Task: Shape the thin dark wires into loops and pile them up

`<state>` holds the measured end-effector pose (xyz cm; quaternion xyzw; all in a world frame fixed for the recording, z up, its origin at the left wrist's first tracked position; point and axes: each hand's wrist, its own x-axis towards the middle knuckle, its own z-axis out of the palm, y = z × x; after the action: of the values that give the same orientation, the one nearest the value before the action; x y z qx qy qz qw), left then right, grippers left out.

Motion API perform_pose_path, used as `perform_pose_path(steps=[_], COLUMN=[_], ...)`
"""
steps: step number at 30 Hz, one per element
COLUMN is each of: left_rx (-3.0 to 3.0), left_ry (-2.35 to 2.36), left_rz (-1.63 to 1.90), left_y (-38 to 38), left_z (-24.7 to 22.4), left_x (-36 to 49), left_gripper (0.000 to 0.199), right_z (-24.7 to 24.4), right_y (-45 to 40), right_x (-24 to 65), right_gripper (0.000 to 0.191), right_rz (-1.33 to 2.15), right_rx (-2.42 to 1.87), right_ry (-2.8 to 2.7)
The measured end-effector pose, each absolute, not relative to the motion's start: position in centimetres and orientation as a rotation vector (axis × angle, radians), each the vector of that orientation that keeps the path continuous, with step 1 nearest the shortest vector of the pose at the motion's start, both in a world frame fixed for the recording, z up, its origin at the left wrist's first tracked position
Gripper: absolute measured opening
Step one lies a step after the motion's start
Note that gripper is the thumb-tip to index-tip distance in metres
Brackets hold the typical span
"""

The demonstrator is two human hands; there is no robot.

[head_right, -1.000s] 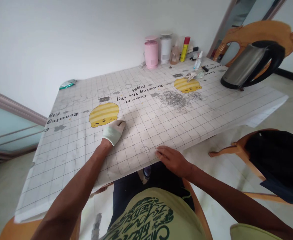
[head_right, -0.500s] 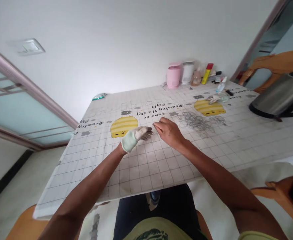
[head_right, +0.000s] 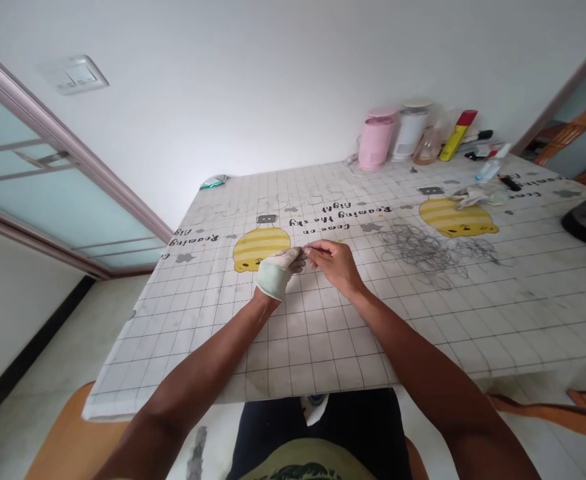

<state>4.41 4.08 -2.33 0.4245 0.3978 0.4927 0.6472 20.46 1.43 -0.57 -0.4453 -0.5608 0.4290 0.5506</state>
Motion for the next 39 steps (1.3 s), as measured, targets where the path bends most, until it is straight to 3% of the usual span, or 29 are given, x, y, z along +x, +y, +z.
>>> perform_pose_path(steps=[6, 17, 39], left_rx=[1.053, 1.063, 1.189], left_ry=[1.062, 1.161, 1.187], left_rz=[1.008, 1.047, 0.967], left_y=[3.3, 2.7, 3.0], left_z=[-2.0, -1.7, -2.1], left_x=[4.3, 4.4, 4.1], left_gripper=[0.02, 0.017, 0.027], right_z=[-0.9, -1.9, -2.2], right_y=[2.4, 1.8, 2.5], right_x=[22.0, 21.9, 23.8], right_gripper=[0.022, 0.019, 0.032], right_rz=[1.057, 1.65, 1.727], right_rx=[-1.012, -0.724, -0.833], right_ry=[-1.243, -0.955, -1.107])
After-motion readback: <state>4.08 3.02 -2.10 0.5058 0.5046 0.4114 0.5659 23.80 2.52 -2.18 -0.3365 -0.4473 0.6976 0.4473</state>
